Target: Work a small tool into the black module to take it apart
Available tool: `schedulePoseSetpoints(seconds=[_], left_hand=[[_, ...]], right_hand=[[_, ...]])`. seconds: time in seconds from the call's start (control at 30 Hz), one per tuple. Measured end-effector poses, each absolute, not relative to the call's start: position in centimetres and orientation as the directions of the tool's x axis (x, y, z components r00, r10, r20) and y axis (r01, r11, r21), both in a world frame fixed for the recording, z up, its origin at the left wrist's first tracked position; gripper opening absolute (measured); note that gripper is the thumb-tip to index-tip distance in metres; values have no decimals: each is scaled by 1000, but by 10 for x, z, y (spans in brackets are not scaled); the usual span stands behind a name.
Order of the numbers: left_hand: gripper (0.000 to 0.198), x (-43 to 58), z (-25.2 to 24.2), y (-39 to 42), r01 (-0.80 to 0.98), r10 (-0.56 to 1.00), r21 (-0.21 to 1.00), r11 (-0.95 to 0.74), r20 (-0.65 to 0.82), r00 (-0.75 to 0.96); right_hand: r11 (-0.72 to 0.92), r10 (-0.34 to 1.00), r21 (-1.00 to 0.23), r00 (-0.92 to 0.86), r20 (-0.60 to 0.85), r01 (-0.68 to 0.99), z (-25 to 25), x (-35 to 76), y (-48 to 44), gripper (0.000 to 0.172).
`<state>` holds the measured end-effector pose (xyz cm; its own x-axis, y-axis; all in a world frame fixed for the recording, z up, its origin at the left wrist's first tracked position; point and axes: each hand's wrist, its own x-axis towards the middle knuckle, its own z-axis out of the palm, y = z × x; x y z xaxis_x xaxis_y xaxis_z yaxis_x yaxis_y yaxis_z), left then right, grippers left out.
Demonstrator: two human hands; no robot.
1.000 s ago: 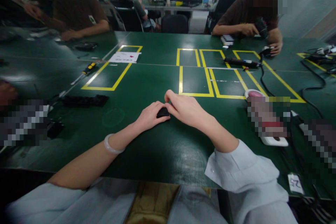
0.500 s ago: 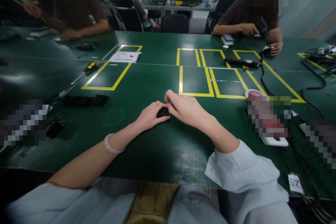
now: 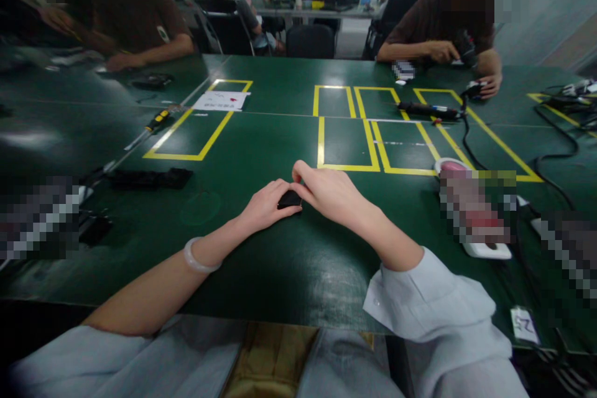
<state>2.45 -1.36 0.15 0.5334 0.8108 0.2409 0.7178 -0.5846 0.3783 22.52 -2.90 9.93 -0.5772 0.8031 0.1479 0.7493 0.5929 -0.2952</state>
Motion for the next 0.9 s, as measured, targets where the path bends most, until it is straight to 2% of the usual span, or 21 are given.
schedulePoseSetpoints(seconds=[0.3, 0.67, 0.9], left_hand=[[39, 24, 2, -14, 704, 813, 411, -579, 235, 532], [41, 25, 0, -14, 723, 811, 367, -585, 253, 527], [40, 24, 1, -14, 712, 813, 396, -580, 240, 530]], right_hand=[[600, 796, -326, -584, 157, 731, 103, 226, -31, 14], [594, 801, -325, -577, 157, 736, 103, 225, -30, 26], [591, 804, -311, -575, 151, 744, 102, 225, -29, 16]])
